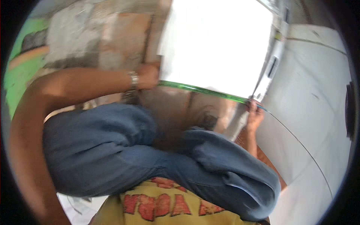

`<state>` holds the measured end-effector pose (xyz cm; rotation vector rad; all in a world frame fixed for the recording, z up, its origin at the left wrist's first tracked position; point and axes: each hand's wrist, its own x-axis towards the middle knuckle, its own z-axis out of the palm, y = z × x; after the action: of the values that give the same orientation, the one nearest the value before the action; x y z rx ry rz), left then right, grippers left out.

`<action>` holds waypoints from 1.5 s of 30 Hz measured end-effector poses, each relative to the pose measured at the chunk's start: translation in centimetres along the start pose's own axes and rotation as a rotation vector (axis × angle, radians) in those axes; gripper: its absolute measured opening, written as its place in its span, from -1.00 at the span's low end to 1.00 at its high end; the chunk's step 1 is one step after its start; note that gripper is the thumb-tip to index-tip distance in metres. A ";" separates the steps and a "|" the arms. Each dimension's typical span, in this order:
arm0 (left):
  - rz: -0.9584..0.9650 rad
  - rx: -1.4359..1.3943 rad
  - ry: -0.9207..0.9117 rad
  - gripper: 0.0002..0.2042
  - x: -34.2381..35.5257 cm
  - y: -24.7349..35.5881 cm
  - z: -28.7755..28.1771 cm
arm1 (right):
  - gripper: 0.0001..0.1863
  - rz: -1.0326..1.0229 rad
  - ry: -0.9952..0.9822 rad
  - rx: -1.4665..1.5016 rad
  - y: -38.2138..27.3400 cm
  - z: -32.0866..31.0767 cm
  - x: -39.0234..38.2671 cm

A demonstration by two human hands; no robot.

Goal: The person measures a wall section and a tile using a measuring tape and marks them with a pen, then checks the alignment of a tile against a corner using a spirit level.

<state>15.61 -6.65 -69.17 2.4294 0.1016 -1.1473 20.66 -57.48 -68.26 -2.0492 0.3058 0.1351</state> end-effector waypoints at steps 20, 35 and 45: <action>0.089 -0.180 0.085 -0.84 -1.9 0.6 -1.6 | -0.82 0.050 0.068 -0.021 -2.3 2.0 -0.5; 0.084 -0.151 0.115 -0.87 -2.0 0.8 -1.6 | -0.81 0.025 0.072 -0.155 -2.4 2.0 -0.7; -0.017 -0.156 0.038 -0.86 -2.5 1.9 -2.3 | -0.81 0.012 0.049 -0.242 -1.6 1.7 -0.8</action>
<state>16.15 -7.02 -65.35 2.3164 0.2157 -1.0597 20.41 -55.17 -67.57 -2.2934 0.3459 0.1341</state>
